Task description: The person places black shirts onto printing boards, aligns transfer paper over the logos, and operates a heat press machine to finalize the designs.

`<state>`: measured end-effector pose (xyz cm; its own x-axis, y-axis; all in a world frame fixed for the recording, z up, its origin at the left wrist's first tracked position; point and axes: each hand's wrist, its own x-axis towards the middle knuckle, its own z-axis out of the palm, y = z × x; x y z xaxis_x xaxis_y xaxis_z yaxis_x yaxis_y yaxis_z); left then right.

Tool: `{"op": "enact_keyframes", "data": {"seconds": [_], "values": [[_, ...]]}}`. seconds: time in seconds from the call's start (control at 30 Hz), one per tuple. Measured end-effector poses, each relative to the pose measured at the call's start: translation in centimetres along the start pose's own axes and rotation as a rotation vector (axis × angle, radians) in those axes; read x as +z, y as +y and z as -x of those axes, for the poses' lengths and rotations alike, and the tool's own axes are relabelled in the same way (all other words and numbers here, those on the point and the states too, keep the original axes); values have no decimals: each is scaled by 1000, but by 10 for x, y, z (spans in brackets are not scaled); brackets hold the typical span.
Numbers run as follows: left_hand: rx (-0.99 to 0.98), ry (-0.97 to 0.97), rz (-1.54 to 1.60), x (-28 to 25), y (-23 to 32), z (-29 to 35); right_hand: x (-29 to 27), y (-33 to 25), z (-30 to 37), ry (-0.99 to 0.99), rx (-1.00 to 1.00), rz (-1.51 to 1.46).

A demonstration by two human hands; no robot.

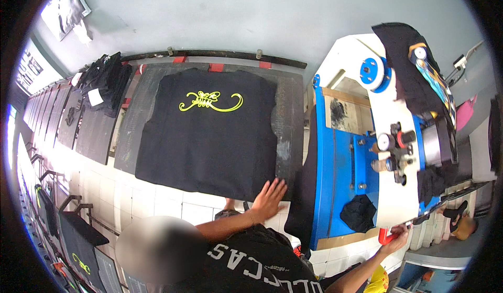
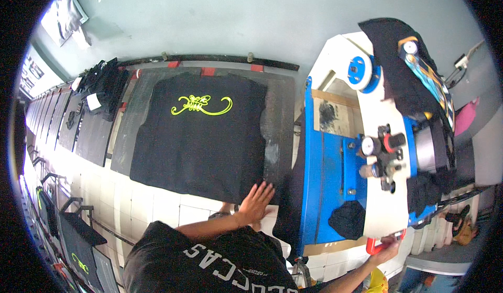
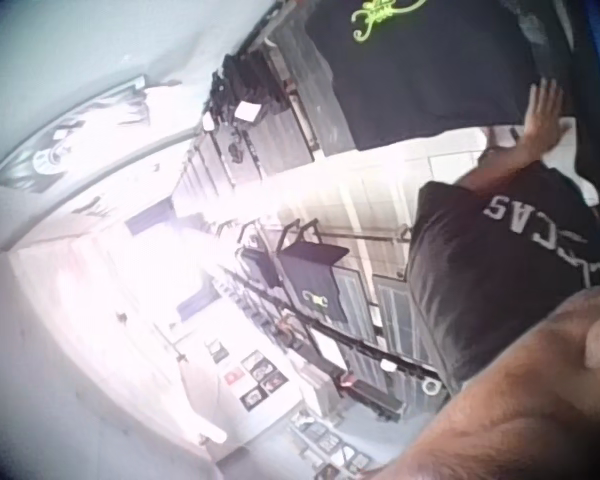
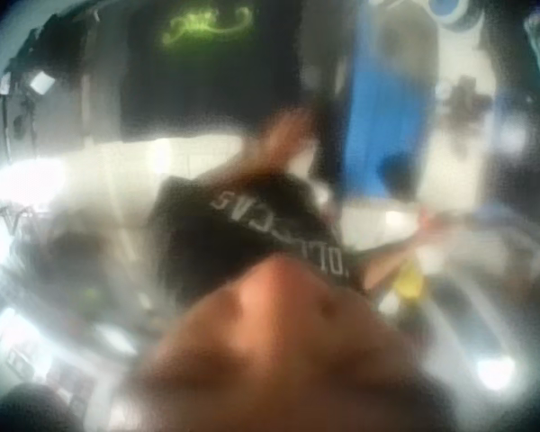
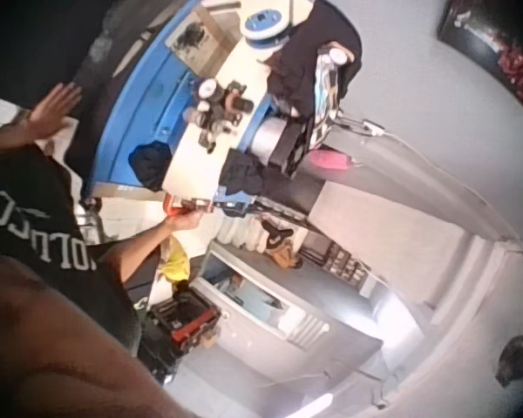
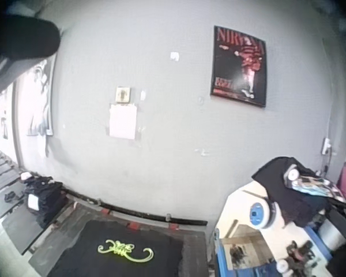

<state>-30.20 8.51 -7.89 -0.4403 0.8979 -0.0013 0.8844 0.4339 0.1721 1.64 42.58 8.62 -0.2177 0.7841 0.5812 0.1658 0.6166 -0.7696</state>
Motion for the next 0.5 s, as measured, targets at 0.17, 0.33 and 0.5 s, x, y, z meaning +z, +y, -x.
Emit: {"op": "enact_keyframes", "data": {"seconds": [0.17, 0.33, 0.5], "values": [[12, -187, 646, 112, 59, 113, 17, -16, -8, -60, -203, 1], [-279, -552, 1235, 114, 62, 132, 34, -27, -4, 127, -369, 35], [-598, -556, 2037, 76, 98, 87, 33, -34, -4, 149, -376, 51]]}}
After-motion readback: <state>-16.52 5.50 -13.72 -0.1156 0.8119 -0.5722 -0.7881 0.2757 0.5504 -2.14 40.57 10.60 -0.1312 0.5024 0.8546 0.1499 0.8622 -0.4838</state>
